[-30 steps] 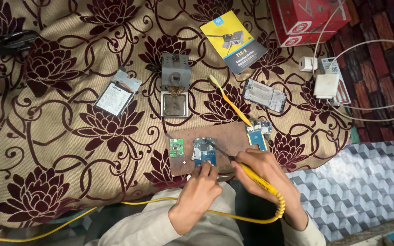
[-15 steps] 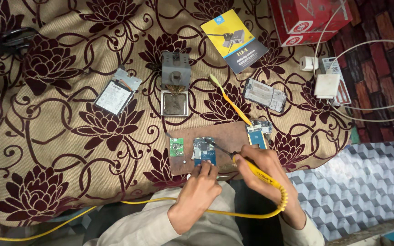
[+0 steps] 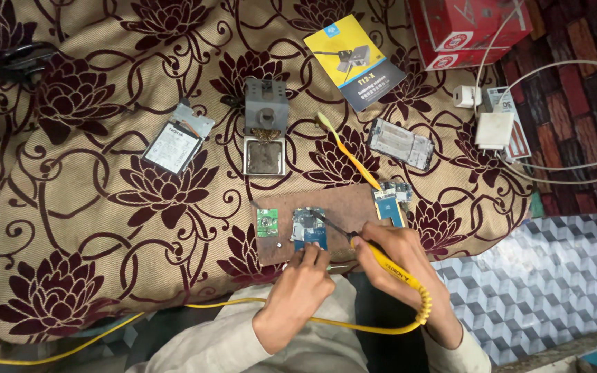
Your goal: The person uses a soldering iron to work on a small blue circuit board placed on a wooden board. They hold the board steady with one hand while applying the soldering iron with the other, focusing on specific components.
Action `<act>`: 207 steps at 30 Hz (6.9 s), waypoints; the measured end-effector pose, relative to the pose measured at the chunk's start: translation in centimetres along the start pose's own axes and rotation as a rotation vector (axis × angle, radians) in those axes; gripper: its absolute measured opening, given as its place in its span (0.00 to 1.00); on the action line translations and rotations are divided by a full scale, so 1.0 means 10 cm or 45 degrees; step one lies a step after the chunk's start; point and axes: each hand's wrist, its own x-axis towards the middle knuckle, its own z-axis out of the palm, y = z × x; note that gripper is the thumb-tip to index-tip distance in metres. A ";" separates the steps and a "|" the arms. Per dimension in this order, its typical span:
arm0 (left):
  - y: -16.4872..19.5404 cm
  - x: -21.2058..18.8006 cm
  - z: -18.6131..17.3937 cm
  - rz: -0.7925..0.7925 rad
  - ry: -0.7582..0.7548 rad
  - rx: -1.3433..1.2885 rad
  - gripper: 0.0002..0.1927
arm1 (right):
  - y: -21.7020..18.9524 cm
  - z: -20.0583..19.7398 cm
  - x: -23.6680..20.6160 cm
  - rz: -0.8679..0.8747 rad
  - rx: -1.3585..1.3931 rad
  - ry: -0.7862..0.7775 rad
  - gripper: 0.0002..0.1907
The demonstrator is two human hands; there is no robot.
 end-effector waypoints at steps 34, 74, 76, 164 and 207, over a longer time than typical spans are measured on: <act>0.00 0.02 0.38 -0.229 0.146 -0.129 0.24 | -0.01 -0.09 -0.04 -0.034 -0.097 0.116 0.07; -0.61 0.12 0.18 -0.038 0.183 -0.171 0.20 | 0.26 -0.44 -0.06 0.198 -0.102 0.086 0.10; -0.62 0.12 0.15 -0.030 0.186 -0.194 0.20 | 0.29 -0.44 -0.06 0.179 -0.083 0.087 0.10; -0.60 0.18 0.10 -0.099 0.235 -0.163 0.16 | 0.72 -0.53 1.19 0.023 0.072 -0.331 0.14; -0.62 0.18 0.17 -0.099 0.243 -0.176 0.17 | 0.46 -0.26 0.75 -0.055 0.072 0.148 0.19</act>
